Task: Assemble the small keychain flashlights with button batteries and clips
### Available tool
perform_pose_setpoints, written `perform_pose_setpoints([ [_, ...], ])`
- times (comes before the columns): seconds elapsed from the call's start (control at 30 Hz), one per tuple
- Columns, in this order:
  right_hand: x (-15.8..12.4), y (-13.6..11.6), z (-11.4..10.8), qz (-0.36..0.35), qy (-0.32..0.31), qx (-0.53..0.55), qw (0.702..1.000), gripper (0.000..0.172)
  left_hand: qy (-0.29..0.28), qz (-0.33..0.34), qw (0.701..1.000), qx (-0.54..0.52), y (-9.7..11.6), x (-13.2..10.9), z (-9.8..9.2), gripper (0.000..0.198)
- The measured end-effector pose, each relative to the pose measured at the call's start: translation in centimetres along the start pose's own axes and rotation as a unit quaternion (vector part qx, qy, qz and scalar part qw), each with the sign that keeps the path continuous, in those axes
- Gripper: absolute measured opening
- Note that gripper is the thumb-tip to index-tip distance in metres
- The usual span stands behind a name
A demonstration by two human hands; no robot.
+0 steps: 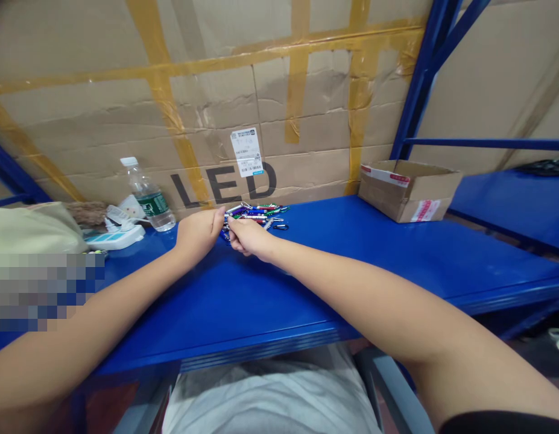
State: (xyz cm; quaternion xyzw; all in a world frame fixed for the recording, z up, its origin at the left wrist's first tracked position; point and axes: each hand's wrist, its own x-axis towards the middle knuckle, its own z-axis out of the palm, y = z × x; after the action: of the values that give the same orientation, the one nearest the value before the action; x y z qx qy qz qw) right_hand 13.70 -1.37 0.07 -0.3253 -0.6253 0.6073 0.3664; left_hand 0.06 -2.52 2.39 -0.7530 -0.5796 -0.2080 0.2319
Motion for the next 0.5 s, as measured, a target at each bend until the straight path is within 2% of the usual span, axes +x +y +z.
perform_pose_setpoints([
  [0.1,-0.1,0.0,0.3,0.053,-0.011,0.062,0.997,0.039,0.016,0.026,0.999,0.039,0.1,-0.1,0.2,0.053],
  [0.23,-0.2,-0.5,0.0,0.119,-0.082,0.121,0.982,0.035,0.076,0.086,0.992,0.047,-0.5,0.1,0.7,0.050],
  [0.37,-0.5,-1.3,-0.5,0.097,-0.106,0.119,0.982,0.034,0.143,0.141,0.979,-0.016,-1.4,0.4,1.1,0.043],
  [0.5,-0.4,-1.8,-1.2,0.038,-0.065,0.079,0.994,0.037,0.141,0.156,0.966,-0.150,-1.5,0.6,0.8,0.030],
])
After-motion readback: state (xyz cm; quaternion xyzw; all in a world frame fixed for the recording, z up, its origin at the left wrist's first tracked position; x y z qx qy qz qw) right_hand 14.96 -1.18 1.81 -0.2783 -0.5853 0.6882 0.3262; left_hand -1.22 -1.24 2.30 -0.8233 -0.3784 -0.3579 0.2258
